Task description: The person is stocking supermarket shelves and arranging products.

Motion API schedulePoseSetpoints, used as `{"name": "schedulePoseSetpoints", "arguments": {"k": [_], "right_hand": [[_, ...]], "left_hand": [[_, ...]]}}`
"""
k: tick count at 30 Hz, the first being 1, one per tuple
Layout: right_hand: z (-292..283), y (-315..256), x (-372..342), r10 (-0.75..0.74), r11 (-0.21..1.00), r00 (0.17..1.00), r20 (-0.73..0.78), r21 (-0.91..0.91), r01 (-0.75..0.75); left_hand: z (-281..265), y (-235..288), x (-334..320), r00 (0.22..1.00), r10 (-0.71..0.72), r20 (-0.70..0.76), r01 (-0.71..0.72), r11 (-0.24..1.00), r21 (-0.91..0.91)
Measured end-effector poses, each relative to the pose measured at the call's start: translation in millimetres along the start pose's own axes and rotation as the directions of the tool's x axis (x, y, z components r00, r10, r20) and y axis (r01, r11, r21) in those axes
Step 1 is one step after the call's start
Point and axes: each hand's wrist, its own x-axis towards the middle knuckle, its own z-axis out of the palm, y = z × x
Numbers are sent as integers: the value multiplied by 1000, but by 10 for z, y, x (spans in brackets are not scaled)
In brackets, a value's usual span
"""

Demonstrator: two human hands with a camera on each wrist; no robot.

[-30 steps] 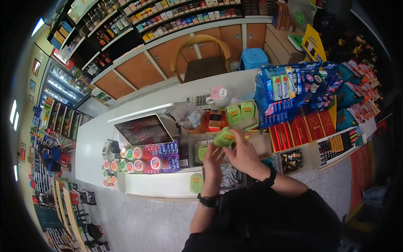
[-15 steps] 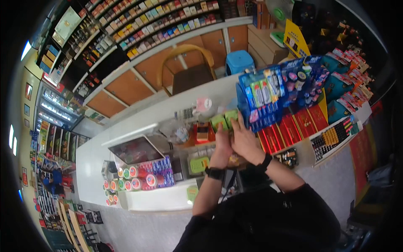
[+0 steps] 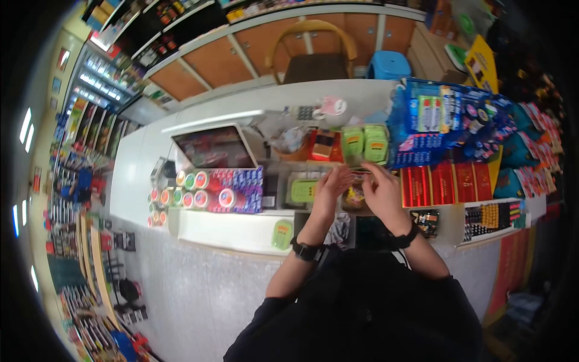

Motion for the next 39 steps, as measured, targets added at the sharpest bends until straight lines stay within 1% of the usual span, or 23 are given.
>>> {"name": "schedulePoseSetpoints", "arguments": {"k": [1,3,4,5,6,7,8,10,11,13,14,15,17,19,21,22,24,26,27,29,31,34,39], "right_hand": [[-3,-75,-65,42,998,995,89,38,-46],[337,80,-218,40,955,983,179,281,-90],[417,88,-239,161,933,905,394,238,-270],[528,60,-269,126,861,888,441,395,-319],[599,38,-248,157,821,814,559,384,-422],[667,19,-214,177,774,723,668,359,-521],[752,7,-194,178,772,723,668,361,-523],[891,-8,-144,195,614,635,748,411,-673],[929,-16,-120,190,617,631,753,408,-673],[1009,-60,-47,255,467,526,811,373,-802],[1081,6,-32,219,446,497,840,367,-817],[1084,-40,-17,215,451,494,842,364,-815],[1049,-117,2,297,395,510,807,382,-835],[1064,-67,-4,302,375,518,801,400,-837],[1057,-52,-16,306,352,531,791,424,-834],[1050,-70,-36,362,374,559,746,433,-820],[1029,-80,-86,421,394,585,693,442,-806],[1000,-67,-121,401,418,672,622,528,-739],[982,-47,-128,408,417,675,615,533,-737],[925,13,-123,298,433,697,652,558,-708],[807,-62,-162,327,474,720,612,553,-685],[628,-156,-192,318,629,823,470,545,-554],[424,-28,-190,357,761,872,334,437,-479]], "left_hand": [[-168,-9,-106,1000,5,-23,-5,1000,-3],[-537,-48,-243,969,147,-201,-76,942,326],[-702,-74,-282,970,141,-200,-70,943,325],[-867,-88,-298,952,129,-277,-42,953,301],[-938,-49,-310,928,119,-352,-19,961,276],[-986,-28,-312,929,119,-350,-18,960,279],[-1039,-9,-311,928,91,-362,-1,971,241],[-1043,47,-296,917,87,-389,4,974,228],[-1044,85,-263,914,90,-396,2,974,224],[-1041,204,-191,922,-73,-380,208,922,327],[-982,209,-177,907,-21,-420,199,900,387],[-1071,92,-88,905,-17,-425,196,903,383],[-1347,-243,158,923,104,-369,117,839,531],[-1361,-273,170,917,128,-379,115,824,556],[-1453,-283,197,918,87,-387,115,875,470],[-1333,-158,119,921,86,-380,113,874,473],[-1107,33,-81,895,1,-445,157,935,317],[-1087,20,-117,903,32,-429,115,944,311],[-1063,15,-135,906,63,-418,72,951,300],[-794,204,-318,927,46,-373,54,966,253],[-711,174,-368,922,148,-359,-51,963,266],[-511,185,-443,928,169,-333,-68,953,294],[-206,142,-457,938,249,-242,-179,944,278]]}}
